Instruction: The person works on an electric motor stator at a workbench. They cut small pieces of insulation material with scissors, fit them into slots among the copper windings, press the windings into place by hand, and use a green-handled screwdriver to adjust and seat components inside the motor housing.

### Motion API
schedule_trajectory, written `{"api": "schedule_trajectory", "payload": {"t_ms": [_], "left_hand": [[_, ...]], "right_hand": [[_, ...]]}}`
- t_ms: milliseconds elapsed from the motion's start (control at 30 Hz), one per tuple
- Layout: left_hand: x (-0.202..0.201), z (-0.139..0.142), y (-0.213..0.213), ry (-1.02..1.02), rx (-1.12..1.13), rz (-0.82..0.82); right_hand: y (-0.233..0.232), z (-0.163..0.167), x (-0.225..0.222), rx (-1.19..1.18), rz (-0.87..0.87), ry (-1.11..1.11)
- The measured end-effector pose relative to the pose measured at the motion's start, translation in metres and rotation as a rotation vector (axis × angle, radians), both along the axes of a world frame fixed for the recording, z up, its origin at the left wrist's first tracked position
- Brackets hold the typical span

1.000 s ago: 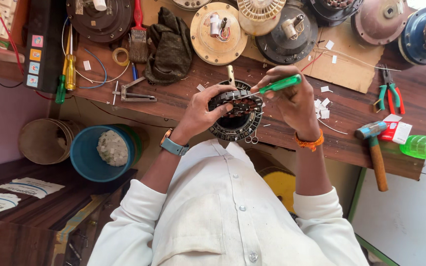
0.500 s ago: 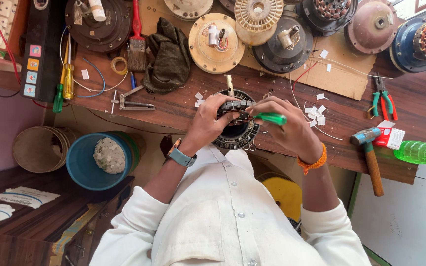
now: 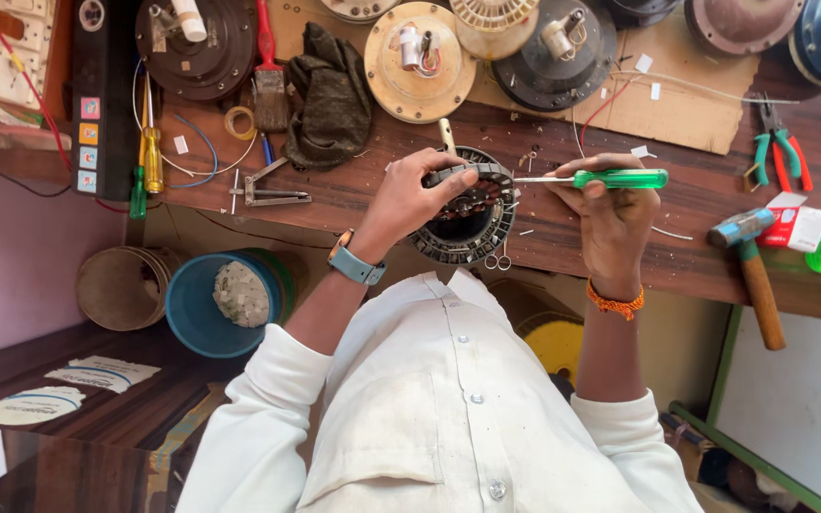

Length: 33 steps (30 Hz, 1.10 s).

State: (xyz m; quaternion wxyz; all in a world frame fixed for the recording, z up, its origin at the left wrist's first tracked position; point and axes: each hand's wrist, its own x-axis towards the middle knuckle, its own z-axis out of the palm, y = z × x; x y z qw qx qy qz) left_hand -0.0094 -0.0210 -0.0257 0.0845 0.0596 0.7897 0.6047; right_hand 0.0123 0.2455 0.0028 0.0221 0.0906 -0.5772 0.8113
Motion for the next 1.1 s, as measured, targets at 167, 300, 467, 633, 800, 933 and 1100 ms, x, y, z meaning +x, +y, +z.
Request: {"api": "schedule_trajectory", "payload": {"t_ms": [167,300,467,633,800,933,1100], "left_hand": [[-0.005,0.011,0.01,-0.08,-0.107,-0.024],[-0.002,0.016,0.001,0.036,-0.123,-0.148],[-0.006,0.025,-0.004,0.105,-0.167,-0.231],[-0.006,0.036,-0.001,0.066,-0.252,-0.22],[0.0,0.03,0.001,0.03,-0.222,-0.121],[0.013,0.015,0.007,0.314,0.074,0.016],[0.024,0.0,0.011,0.193,0.074,0.112]], "right_hand": [[0.021,-0.006,0.014,-0.013,-0.146,-0.054],[0.026,-0.009,0.027,-0.089,-0.273,-0.171],[0.009,-0.012,0.018,0.053,-0.099,0.078],[-0.012,-0.009,-0.001,0.092,0.092,0.079],[-0.018,-0.01,-0.022,0.215,0.183,0.092],[-0.008,-0.013,-0.038,0.368,0.213,0.102],[-0.003,-0.013,-0.043,0.36,0.261,0.03]]}}
